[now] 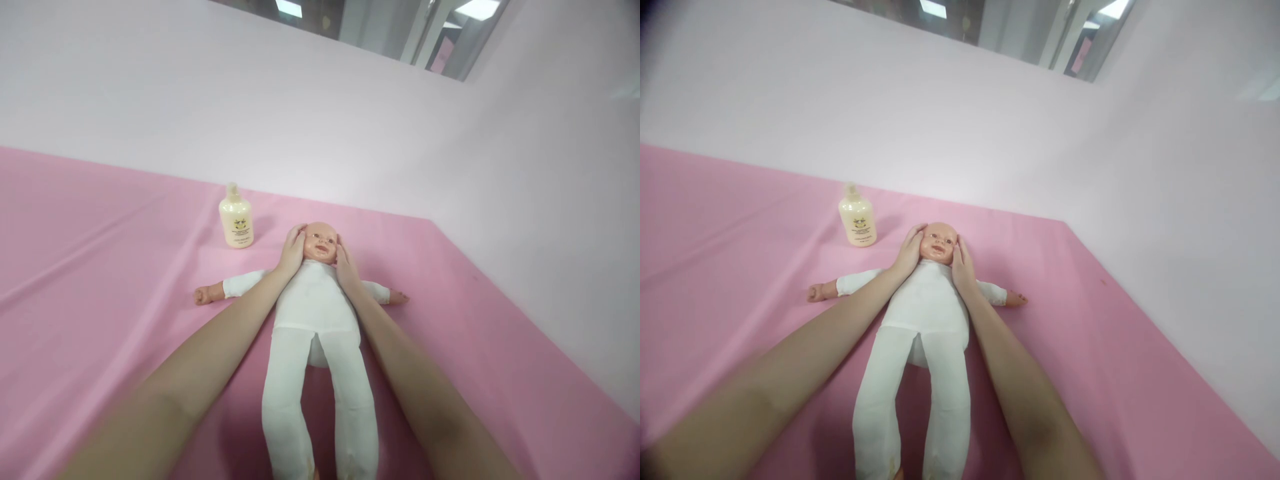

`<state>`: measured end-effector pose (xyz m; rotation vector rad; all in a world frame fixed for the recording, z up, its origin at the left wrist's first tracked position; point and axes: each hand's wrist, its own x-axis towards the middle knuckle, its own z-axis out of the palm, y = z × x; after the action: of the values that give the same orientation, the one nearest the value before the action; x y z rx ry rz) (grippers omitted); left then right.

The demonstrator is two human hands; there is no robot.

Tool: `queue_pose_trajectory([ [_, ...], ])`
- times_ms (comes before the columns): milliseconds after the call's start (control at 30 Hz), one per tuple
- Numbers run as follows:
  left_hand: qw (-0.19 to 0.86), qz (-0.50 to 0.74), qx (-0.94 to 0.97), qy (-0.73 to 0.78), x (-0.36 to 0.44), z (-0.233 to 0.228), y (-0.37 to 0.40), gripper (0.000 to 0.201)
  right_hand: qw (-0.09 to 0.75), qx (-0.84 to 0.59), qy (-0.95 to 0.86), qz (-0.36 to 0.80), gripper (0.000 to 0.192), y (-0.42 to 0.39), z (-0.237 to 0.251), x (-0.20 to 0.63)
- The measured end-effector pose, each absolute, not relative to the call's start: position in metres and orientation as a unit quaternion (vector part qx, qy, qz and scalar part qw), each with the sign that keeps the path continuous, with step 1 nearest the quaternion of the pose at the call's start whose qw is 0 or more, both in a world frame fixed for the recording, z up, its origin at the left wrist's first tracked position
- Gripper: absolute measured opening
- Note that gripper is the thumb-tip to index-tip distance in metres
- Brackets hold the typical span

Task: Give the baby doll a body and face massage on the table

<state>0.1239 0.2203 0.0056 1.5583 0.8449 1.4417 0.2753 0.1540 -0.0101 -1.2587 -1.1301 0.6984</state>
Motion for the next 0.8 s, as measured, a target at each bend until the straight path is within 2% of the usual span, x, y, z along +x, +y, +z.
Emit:
queue_pose_trajectory([
  [800, 0.413, 0.578, 0.621, 0.332, 0.1253, 0.0021, 0.224, 0.033, 0.61, -0.544, -0.49, 0.303, 0.057, 0.1517, -0.0091, 0.2751],
])
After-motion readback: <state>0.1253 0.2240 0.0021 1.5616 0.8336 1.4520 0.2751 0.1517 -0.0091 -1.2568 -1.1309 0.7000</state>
